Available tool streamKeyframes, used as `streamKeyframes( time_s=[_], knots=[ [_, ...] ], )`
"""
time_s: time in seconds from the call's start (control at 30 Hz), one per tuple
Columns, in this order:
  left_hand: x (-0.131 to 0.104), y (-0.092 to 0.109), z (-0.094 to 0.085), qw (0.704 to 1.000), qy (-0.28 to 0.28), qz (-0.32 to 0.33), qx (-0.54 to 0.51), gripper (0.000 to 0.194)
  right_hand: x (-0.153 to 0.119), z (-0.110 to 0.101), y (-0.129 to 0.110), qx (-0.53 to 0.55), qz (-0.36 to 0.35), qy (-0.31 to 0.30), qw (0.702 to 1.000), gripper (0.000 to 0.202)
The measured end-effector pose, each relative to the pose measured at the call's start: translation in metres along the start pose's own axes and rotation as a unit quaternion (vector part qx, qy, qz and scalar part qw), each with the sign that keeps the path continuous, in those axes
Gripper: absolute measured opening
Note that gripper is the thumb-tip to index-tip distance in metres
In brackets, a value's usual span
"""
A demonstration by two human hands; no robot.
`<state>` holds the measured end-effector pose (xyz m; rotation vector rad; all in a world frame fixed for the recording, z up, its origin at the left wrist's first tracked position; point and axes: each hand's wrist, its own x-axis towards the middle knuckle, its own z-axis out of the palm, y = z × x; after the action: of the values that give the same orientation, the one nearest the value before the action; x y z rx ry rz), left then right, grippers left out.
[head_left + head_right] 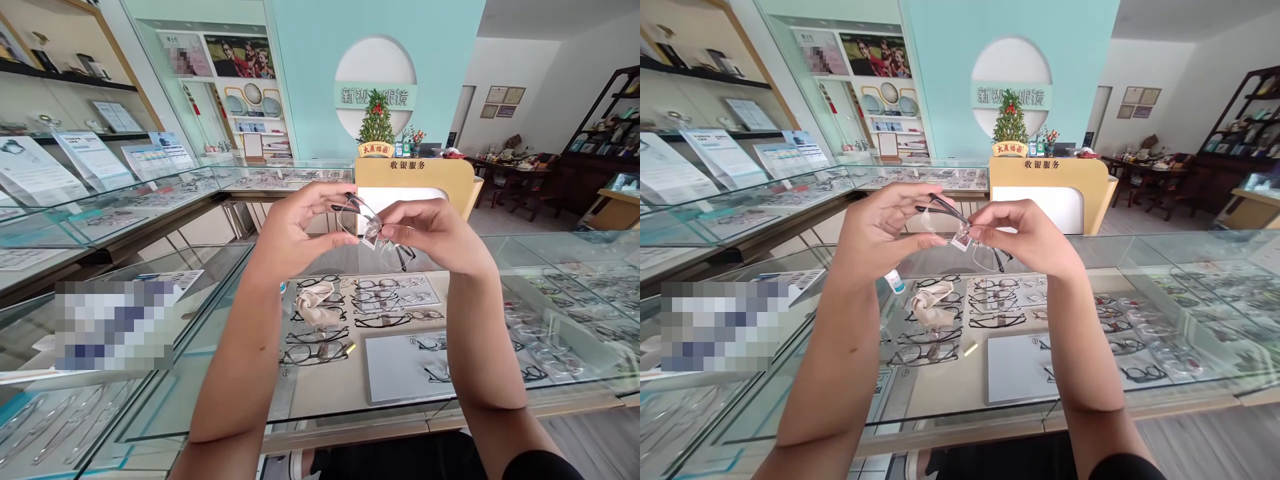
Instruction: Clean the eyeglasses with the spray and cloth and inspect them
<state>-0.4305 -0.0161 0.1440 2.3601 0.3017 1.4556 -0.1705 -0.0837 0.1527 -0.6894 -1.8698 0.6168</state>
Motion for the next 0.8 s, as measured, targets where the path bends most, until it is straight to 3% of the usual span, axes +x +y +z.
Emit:
streamKeyframes(
  time_s=[0.13, 0.2, 0.3, 0.37, 0.5, 0.63, 0.8],
  knots=[
    [0.002, 0.001, 0.004, 0.999, 0.009, -0.015, 0.03, 0.073, 0.001, 0.0, 0.005, -0.001, 0.007, 0.02, 1.0, 0.028],
    [0.002, 0.004, 0.013, 0.994, 0.09, -0.007, 0.065, 0.064, 0.002, 0.002, 0.01, -0.037, -0.003, 0.076, 0.996, 0.029],
    [-0.001, 0.013, 0.031, 0.967, 0.226, -0.038, 0.112, 0.03, 0.005, 0.009, 0.016, -0.115, -0.034, 0.172, 0.978, 0.023],
    [-0.003, 0.02, 0.043, 0.966, 0.213, -0.098, 0.107, 0.025, 0.006, 0.017, 0.017, -0.163, -0.055, 0.21, 0.962, 0.017],
    [-0.002, 0.025, 0.057, 0.976, 0.114, -0.183, 0.011, 0.032, 0.006, 0.033, 0.011, -0.246, -0.068, 0.243, 0.936, 0.015],
    [0.002, 0.018, 0.059, 0.967, 0.117, -0.222, -0.049, 0.038, 0.003, 0.043, 0.002, -0.307, -0.05, 0.239, 0.92, 0.017],
    [0.005, 0.004, 0.054, 0.956, 0.133, -0.253, -0.061, 0.038, -0.003, 0.044, -0.01, -0.329, -0.016, 0.178, 0.927, 0.022]
  ],
)
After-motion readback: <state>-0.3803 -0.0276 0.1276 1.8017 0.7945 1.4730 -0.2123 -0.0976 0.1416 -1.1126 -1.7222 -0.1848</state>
